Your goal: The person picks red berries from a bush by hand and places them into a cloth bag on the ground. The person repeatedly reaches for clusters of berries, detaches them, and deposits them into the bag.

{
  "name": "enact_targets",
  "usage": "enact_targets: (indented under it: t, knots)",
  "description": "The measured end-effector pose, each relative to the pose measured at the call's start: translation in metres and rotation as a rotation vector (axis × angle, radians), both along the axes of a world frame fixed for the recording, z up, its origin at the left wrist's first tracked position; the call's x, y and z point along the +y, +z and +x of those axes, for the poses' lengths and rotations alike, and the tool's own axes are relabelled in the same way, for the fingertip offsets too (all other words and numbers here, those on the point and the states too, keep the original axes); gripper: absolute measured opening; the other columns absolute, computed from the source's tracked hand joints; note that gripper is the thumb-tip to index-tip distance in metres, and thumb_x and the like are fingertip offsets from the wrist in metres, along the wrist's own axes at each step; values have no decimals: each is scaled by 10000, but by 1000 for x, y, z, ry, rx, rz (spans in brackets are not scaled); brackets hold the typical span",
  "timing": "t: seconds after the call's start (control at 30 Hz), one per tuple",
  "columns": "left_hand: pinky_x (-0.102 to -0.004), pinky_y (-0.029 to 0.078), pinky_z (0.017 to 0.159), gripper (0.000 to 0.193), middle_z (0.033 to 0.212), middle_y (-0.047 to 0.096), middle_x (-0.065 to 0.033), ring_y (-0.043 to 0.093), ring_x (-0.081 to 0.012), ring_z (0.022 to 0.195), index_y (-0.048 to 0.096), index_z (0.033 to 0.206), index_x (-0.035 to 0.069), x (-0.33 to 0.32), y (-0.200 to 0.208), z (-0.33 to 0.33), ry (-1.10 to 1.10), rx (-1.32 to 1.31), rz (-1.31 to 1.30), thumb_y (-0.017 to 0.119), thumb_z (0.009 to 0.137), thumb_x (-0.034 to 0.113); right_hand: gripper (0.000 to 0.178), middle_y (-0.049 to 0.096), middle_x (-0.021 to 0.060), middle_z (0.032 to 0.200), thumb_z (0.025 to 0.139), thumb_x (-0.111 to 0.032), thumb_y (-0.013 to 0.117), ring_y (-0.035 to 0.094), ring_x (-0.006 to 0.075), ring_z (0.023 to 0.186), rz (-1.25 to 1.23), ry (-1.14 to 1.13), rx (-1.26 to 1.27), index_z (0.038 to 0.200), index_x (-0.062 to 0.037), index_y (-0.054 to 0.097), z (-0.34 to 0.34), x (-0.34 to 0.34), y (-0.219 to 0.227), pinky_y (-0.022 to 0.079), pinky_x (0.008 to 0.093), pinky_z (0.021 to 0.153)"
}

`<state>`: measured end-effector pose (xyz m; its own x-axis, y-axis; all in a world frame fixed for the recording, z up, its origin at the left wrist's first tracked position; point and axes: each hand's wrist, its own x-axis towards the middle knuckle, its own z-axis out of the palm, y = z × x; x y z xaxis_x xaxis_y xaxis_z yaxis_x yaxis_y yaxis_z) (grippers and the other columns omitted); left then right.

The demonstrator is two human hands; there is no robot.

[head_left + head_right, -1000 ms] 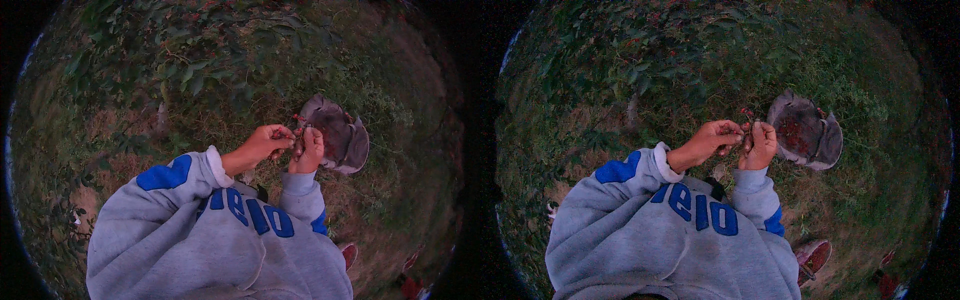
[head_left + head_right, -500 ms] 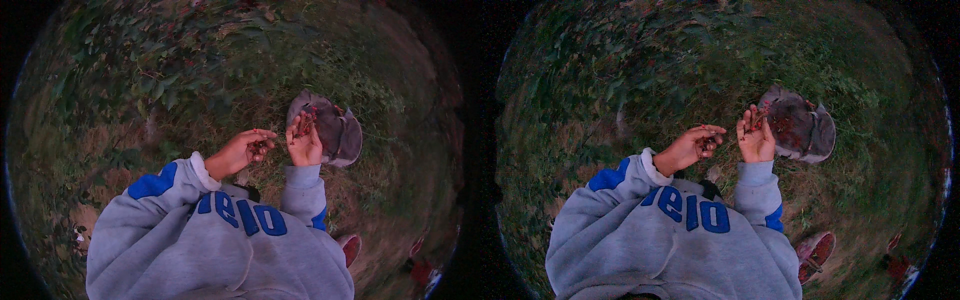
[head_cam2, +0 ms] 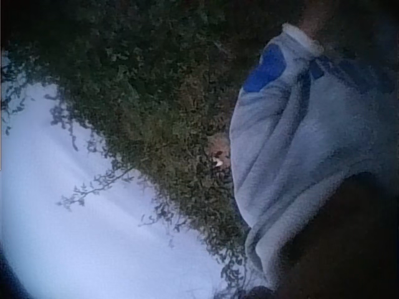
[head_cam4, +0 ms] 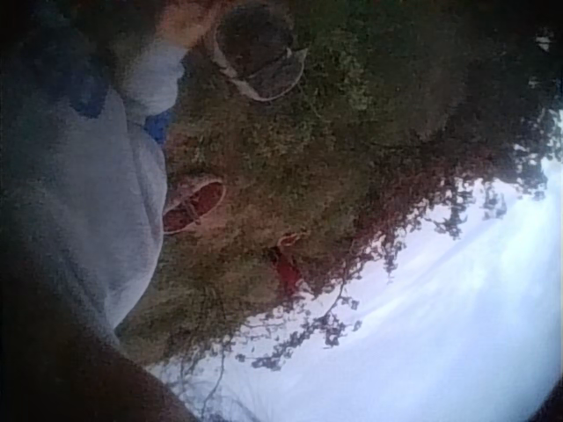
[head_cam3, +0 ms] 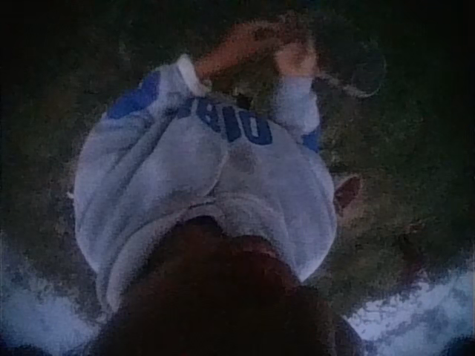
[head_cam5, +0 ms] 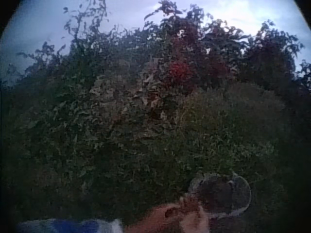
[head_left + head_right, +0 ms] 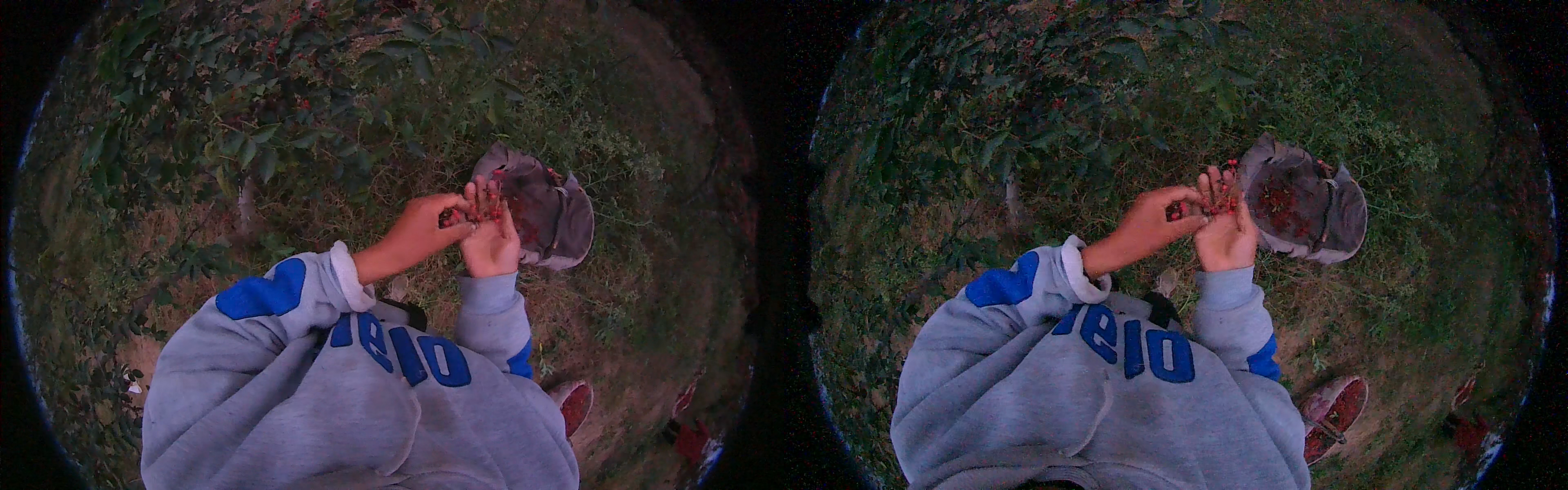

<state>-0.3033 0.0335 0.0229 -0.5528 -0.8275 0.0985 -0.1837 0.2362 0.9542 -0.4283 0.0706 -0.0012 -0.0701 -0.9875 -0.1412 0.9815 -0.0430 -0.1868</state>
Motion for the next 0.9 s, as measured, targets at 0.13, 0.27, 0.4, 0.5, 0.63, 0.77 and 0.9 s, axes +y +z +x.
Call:
enact_targets:
  t: [0.13, 0.27, 0.4, 0.5, 0.63, 0.77, 0.9]
  knots:
    - [-305, 410, 599, 217, 744, 543, -118, 530, -242, 657, 549, 845, 24, -4, -4, -2, -9, -112, -230, 607, 661, 123, 332, 396, 103, 1187, 850, -216, 335, 366, 238, 1094, 61, -37, 41, 1127, -46, 403, 5, 0, -5, 292, 378, 916]
    - [-315, 410, 608, 196, 748, 536, -126, 529, -255, 671, 542, 832, 18, -7, -10, 0, -32, -142, -300, 596, 671, 116, 343, 391, 92, 1198, 852, -218, 330, 357, 232, 1108, 13, -17, 16, 1136, -42, 403, 6, 1, -8, 281, 372, 925]
    - [-275, 403, 600, 152, 685, 521, -64, 516, -170, 649, 536, 818, 16, -5, -12, -1, 44, 13, -164, 571, 717, 123, 338, 389, 95, 1200, 849, -202, 335, 349, 234, 1117, -24, -44, -106, 1132, -31, 404, 5, 1, -8, 291, 377, 923]
    - [-224, 374, 510, 121, 645, 490, -10, 460, -90, 580, 524, 793, 37, -5, -7, 1, 41, 114, 240, 540, 762, 152, 309, 405, 85, 1190, 853, -200, 323, 373, 226, 1103, -9, -44, -120, 1106, -61, 433, 5, 1, -7, 325, 371, 892]
    - [-183, 295, 403, 113, 646, 484, 4, 386, -44, 507, 493, 787, 58, -6, 3, 11, -4, 312, 796, 508, 791, 170, 307, 403, 88, 1190, 848, -191, 338, 384, 225, 1091, 15, -30, -148, 1107, -56, 433, 7, 2, -3, 331, 365, 887]
    - [-172, 262, 369, 119, 668, 490, -2, 359, -37, 486, 483, 810, 51, -5, 7, 15, 15, 420, 899, 501, 794, 167, 314, 388, 89, 1202, 838, -163, 364, 398, 218, 1074, 2, 9, -81, 1128, -54, 415, 8, 3, -2, 352, 340, 859]
    - [-167, 275, 381, 139, 717, 494, -17, 369, -44, 508, 492, 856, 37, -4, 7, 17, 62, 539, 971, 506, 791, 159, 297, 459, 112, 1100, 813, -128, 413, 449, 202, 986, 10, 3, -69, 1097, -45, 434, 4, 4, -13, 386, 318, 792]
